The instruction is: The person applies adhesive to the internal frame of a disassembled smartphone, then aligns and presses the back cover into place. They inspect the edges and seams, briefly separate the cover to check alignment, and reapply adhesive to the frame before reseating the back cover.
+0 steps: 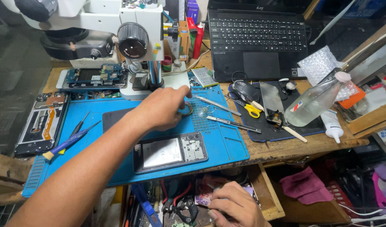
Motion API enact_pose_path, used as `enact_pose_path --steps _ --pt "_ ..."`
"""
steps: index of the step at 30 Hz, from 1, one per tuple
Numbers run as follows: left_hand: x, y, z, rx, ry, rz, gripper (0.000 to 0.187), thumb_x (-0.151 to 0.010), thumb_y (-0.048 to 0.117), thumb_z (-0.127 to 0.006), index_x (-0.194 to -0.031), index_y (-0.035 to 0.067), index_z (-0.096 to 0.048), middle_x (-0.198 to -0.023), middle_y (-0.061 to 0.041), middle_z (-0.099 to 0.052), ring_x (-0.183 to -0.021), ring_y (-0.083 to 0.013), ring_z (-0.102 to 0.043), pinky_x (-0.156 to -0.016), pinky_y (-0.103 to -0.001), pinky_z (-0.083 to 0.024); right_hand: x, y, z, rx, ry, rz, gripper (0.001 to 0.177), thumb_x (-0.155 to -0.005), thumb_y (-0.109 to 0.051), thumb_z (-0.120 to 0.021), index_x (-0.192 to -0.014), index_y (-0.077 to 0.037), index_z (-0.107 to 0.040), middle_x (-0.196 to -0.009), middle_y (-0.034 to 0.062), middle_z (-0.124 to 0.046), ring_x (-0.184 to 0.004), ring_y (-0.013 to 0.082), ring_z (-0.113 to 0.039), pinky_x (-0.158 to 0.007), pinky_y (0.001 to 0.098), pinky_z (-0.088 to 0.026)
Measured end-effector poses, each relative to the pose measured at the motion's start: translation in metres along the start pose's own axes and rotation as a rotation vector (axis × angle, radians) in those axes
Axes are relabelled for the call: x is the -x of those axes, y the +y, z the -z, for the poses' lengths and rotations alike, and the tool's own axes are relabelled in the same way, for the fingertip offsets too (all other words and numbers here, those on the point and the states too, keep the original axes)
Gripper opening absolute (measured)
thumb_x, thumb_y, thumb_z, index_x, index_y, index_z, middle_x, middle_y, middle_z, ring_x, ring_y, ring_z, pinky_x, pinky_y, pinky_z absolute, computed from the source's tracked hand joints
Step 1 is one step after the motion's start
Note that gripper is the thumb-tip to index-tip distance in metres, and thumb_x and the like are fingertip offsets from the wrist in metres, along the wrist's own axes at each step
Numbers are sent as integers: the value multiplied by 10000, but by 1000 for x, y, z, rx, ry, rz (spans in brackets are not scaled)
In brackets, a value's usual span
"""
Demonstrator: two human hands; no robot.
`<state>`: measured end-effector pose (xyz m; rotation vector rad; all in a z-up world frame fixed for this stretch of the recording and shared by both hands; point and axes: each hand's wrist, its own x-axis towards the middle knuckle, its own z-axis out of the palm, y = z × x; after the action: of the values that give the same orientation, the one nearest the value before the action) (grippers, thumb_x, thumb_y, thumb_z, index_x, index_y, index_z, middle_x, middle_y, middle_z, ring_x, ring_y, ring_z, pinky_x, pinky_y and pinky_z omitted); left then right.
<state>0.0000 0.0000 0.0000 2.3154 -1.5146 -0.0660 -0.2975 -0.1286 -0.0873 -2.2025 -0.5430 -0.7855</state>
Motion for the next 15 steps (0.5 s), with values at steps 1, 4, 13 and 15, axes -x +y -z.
enact_pose_path --steps 1,4,13,15 --pt "2 0 5 12 15 12 493 -742 67 -698 -1211 58 -545 -1003 -142 -762 -982 -383 -692 -848 -486 -543 0 -1 0 -3 -3 -5 189 -817 -89 -841 -942 -32 -711 -929 91 -689 -812 245 -683 -734 353 -552" --pt "6 1 16 19 50 46 414 -782 53 -677 -1182 45 -573 -987 -159 -745 -970 -390 -683 -821 -501 -533 -2 -2 1 -12 -2 -11 185 -815 -79 -838 -937 -30 -708 -923 91 -688 -813 242 -682 -737 350 -551" --pt "48 22 28 -39 253 -159 251 -798 110 -727 -1035 47 -673 -973 -160 -705 -958 -378 -647 -832 -496 -500 -1 -2 5 -64 6 -18 207 -815 -53 -841 -969 -21 -708 -938 100 -694 -838 248 -683 -755 359 -558" --pt "68 29 31 -8 343 -219 267 -820 148 -750 -1048 37 -665 -996 -154 -688 -963 -362 -632 -837 -472 -494 2 4 14 -116 9 -4 244 -812 -39 -831 -1019 3 -710 -979 125 -702 -885 266 -693 -780 366 -568"
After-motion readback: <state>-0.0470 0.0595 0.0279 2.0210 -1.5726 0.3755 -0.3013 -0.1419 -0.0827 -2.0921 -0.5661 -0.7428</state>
